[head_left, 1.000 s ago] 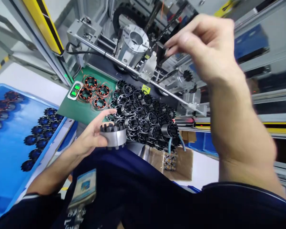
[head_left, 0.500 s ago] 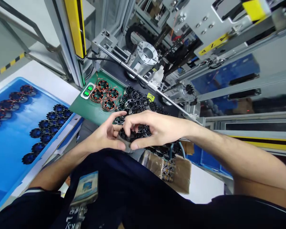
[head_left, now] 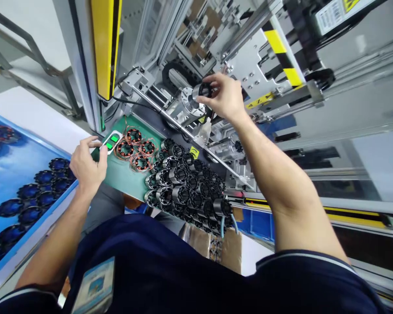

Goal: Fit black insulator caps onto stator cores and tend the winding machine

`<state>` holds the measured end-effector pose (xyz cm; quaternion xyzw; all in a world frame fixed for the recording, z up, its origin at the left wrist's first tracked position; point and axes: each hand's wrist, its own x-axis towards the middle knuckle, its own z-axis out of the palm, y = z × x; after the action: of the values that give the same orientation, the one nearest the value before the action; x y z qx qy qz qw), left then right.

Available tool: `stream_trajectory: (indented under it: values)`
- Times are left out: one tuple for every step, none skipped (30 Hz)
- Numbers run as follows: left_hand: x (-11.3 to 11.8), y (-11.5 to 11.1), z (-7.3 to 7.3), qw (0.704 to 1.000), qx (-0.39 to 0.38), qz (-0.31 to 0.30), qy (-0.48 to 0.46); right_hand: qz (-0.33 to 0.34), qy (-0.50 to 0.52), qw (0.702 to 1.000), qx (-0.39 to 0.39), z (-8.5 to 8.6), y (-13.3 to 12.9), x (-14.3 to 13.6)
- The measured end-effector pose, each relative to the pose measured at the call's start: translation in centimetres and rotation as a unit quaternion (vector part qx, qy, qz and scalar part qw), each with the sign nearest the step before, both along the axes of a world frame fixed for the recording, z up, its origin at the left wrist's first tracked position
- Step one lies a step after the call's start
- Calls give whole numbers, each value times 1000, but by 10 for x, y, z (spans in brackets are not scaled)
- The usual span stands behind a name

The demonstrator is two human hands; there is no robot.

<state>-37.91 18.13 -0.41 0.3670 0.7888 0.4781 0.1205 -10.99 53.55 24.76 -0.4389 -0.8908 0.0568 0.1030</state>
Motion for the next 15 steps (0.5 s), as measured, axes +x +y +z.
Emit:
stream_trajectory:
  values:
    - [1,-1,0,1000,0,8,7,9,-19,1000,-9,-4,7,0]
    - [1,-2,0,1000,1,19,13,20,-34,999,-21,-7,13,0]
    - [1,-2,0,1000,2,24,17,30,-44,998,-31,-7,19,1]
    - [0,-2,0,1000,4,22,17,39,-50,997,-40,-7,23,2]
    - [0,-3,-1,1000,6,14,13,47,-55,996,-47,-5,28,3]
    - [-1,-3,-1,1000,8,7,10,53,-59,995,-55,-4,33,3]
    - [-2,-4,-2,1000,9,2,6,58,-65,994,-64,-2,39,3]
    - [-2,-5,-3,1000,9,-2,2,65,-72,992,-75,0,45,2]
    - [-2,-5,-3,1000,9,-3,-1,72,-81,990,-86,1,51,0]
    - [-2,-6,-3,1000,7,-1,-3,77,-93,988,-96,1,56,-2]
    - [-2,-6,-2,1000,3,0,-5,79,-106,986,-104,2,60,-5]
    - [-2,-7,-2,1000,-2,-1,-7,78,-123,983,-110,2,62,-7]
    - [-1,-7,-1,1000,-7,-1,-8,74,-143,980,-115,3,63,-10]
    - [-1,-6,0,1000,-11,-1,-9,66,-162,977,-118,5,62,-13]
    - [-1,-6,1,1000,-12,-1,-9,59,-178,975,-120,8,59,-17]
